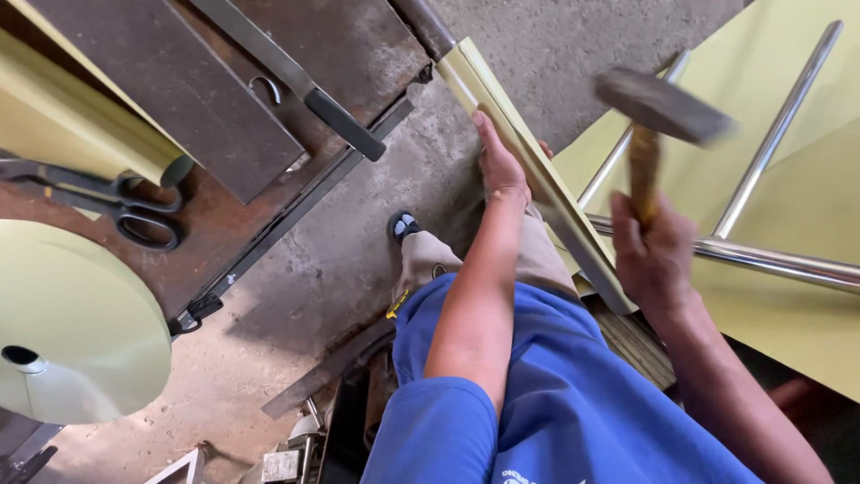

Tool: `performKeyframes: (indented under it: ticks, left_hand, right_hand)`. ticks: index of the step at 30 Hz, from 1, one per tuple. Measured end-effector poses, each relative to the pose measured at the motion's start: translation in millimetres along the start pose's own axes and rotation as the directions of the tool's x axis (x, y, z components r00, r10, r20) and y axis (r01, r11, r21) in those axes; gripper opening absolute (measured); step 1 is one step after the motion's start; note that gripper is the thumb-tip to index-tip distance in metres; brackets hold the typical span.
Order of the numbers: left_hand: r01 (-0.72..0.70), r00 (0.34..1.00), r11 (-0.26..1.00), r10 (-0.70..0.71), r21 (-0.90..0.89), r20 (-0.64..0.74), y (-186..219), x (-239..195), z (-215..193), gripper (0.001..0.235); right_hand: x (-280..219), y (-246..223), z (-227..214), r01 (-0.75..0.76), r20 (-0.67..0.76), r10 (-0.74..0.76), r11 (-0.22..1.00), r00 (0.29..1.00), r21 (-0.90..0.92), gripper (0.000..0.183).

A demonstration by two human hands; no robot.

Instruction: Shaping thin metal sheets into a cylindrical form using a metal pipe as a mandrel and a hammer.

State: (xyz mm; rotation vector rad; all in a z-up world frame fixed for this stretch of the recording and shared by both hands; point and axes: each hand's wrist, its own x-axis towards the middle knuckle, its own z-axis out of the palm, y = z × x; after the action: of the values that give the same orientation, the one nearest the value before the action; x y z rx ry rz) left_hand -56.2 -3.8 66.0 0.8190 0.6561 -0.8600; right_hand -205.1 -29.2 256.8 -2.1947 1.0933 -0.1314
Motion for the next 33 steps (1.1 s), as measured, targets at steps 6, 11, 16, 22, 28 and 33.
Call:
performKeyframes:
  ticks: [6,11,16,22,28,33]
  left_hand:
    - [-0.019,1.0,0.999,0.018,-0.049,-0.008,1,1,1,0.097]
    - [-0.061,0.997,0.998,0.063,-0.032,0.049,7,0,6,0.1]
    - [-0.023,1.0,1.0,0.023,-0.009,0.0,-8,5,-5,0.103]
    - [-0.124,0.991,0.992,0.124,0.006,-0.045,-18,24,-18,0.099]
    - [-0.001,1.0,0.999,0.0,-0.034,-0.018,-3,4,-5,0.114]
    - [-0.159,0.981,0.986,0.163,0.044,-0.106,-29,48,-13,0.112]
  right_hand:
    - [7,61,37,0.135,0.001,-0.135,0.989,0.991,-0.061,0.035]
    - [25,36,23,0.058,0.08,-0.041,0.973,0.996,-0.224,0.034]
    - [7,29,29,0.005,-0.03,-0.005,1.0,1.0,-0.008,0.04]
    - [18,33,51,0.056,0.224,0.024,0.938,0.974,-0.343,0.036]
    - [4,27,45,0.113,0.03,-0.111,0.991,0.993,-0.072,0.038]
    - [17,59,45,0.077,0.14,-0.026,0.925,0.99,-0.373,0.039]
